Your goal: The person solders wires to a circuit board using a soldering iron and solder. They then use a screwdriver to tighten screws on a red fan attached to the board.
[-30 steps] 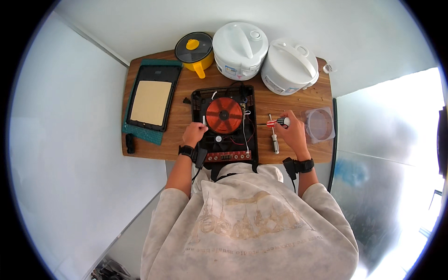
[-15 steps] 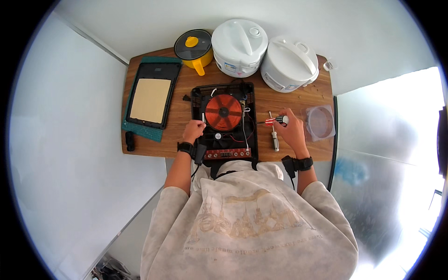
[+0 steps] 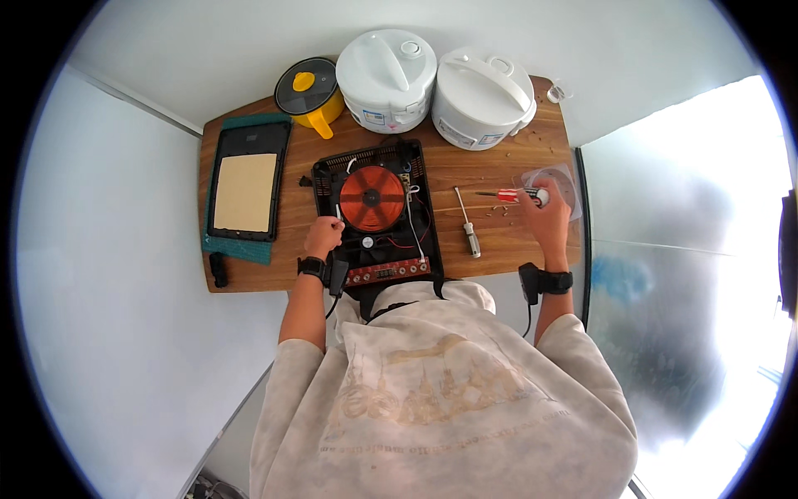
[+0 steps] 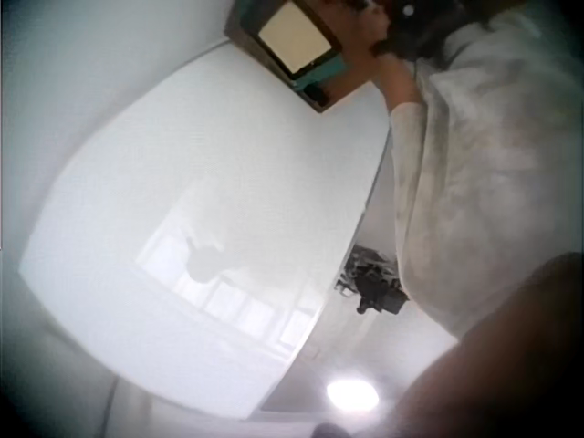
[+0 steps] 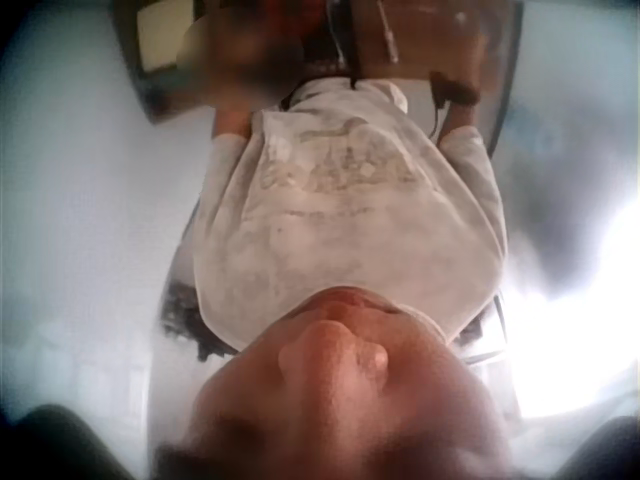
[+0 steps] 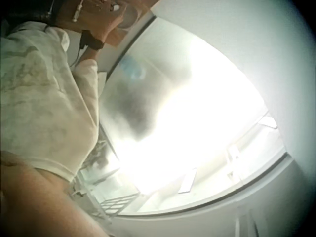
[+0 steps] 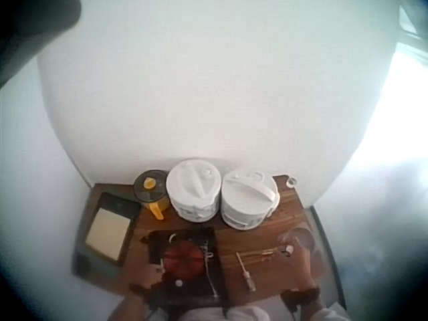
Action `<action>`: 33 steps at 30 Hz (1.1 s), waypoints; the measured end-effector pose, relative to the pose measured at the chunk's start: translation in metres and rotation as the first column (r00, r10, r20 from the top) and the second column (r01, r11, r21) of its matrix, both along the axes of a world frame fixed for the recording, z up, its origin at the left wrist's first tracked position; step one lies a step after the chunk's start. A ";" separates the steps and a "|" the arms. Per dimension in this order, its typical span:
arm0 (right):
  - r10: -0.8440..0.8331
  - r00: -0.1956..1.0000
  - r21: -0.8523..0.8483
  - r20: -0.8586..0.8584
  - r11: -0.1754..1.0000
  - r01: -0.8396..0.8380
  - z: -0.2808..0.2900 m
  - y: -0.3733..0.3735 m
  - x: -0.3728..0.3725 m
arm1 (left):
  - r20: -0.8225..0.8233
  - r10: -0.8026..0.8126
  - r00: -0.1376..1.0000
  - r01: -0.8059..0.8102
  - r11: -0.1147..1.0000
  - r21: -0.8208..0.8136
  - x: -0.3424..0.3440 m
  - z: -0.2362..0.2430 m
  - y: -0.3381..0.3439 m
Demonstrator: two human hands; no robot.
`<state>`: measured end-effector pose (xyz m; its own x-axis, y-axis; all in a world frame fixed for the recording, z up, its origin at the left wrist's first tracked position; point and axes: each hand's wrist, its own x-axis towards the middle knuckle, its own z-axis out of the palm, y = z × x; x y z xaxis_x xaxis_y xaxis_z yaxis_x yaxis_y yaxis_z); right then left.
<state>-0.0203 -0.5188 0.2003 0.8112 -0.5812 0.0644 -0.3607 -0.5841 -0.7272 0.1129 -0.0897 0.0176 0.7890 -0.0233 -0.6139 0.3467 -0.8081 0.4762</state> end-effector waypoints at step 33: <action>0.201 0.979 0.050 -0.030 0.979 -0.199 0.001 0.036 0.018 | 0.445 -0.396 0.803 0.394 0.913 0.103 -0.013 0.044 -0.038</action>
<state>-0.0020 -0.4833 0.2010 0.9126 -0.4086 0.0109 -0.2654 -0.6125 -0.7446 0.1002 -0.1279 0.0616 0.8991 -0.3909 -0.1969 -0.2532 -0.8314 0.4946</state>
